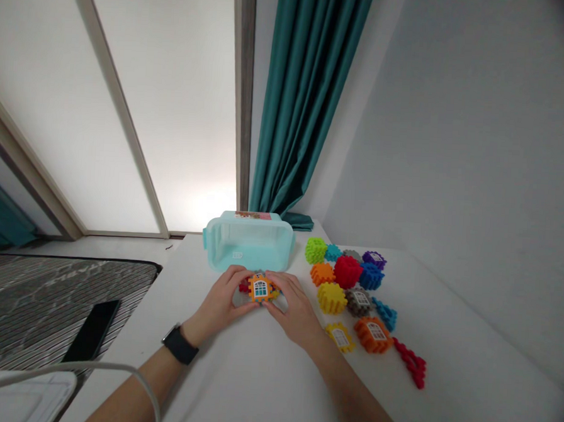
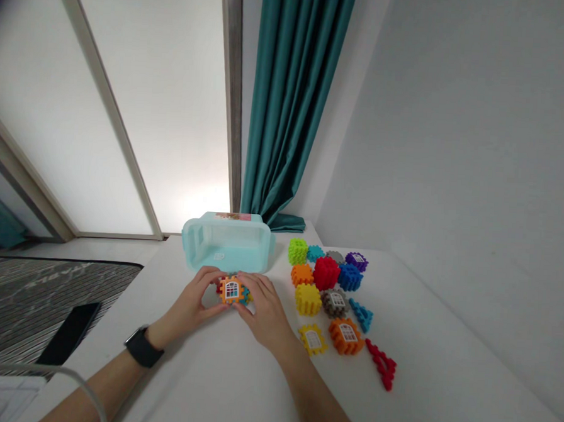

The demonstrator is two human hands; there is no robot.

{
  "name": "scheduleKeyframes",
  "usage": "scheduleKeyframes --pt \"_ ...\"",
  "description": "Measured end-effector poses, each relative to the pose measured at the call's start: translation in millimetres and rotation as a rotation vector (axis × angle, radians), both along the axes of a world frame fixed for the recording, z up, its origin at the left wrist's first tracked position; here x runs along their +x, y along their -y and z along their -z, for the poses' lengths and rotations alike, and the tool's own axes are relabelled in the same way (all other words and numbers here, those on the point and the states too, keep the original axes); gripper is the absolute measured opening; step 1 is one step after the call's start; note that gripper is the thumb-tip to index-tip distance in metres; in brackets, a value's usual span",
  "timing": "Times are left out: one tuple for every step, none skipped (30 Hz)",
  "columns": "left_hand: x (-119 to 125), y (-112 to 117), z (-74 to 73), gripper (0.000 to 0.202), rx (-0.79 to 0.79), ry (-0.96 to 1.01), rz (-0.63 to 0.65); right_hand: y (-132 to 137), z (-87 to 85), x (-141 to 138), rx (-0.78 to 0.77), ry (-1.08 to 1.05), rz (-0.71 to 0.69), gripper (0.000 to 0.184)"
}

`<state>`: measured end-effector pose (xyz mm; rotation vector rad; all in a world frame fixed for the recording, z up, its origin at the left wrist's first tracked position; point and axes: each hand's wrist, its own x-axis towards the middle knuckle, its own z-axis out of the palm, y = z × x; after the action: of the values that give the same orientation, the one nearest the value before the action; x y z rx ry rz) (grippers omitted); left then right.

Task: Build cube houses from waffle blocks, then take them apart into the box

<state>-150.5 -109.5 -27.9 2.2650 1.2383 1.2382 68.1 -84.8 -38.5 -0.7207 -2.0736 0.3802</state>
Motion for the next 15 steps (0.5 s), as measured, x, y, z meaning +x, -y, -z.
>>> scheduleKeyframes --pt "0 0 -0.9 0.048 0.016 -0.018 -0.009 0 -0.4 1 0.003 0.004 0.002 0.055" --pt "-1 1 -1.9 0.047 0.035 -0.036 -0.019 0 -1.1 2 0.006 0.008 0.008 0.054" --pt "-2 1 -2.7 0.045 0.056 -0.051 -0.030 1 -2.1 2 0.008 0.013 0.014 0.054" --pt "-3 1 -3.6 0.044 0.077 -0.069 -0.040 1 -3.3 4 0.010 0.018 0.021 0.053" --pt "-4 2 -4.3 0.043 0.101 -0.087 -0.052 2 -4.8 5 0.014 0.024 0.030 0.052" --pt "-5 2 -5.0 0.043 0.126 -0.109 -0.061 3 -6.4 6 0.021 0.032 0.039 0.052" --pt "-6 3 -5.8 0.043 0.149 -0.135 -0.069 3 -8.1 7 0.032 0.040 0.049 0.051" --pt "-6 3 -6.6 0.042 0.167 -0.162 -0.075 4 -9.9 9 0.046 0.049 0.059 0.049" --pt "-6 4 -7.5 0.041 0.179 -0.189 -0.080 5 -11.5 10 0.063 0.060 0.068 0.048" --pt "-5 5 -8.5 0.039 0.189 -0.211 -0.083 6 -13.0 12 0.080 0.072 0.074 0.046" --pt "-4 5 -9.6 0.037 0.194 -0.227 -0.085 8 -14.3 14 0.095 0.084 0.077 0.045" --pt "-3 6 -10.7 0.035 0.196 -0.236 -0.084 9 -15.3 17 0.110 0.095 0.078 0.043" --pt "-1 6 -11.9 0.033 0.198 -0.237 -0.080 11 -16.1 20 0.122 0.106 0.080 0.041" --pt "2 6 -13.0 0.032 0.199 -0.232 -0.070 13 -16.6 23 0.132 0.116 0.084 0.040" --pt "6 7 -14.1 0.032 0.200 -0.224 -0.054 15 -16.9 27 0.140 0.125 0.090 0.039"
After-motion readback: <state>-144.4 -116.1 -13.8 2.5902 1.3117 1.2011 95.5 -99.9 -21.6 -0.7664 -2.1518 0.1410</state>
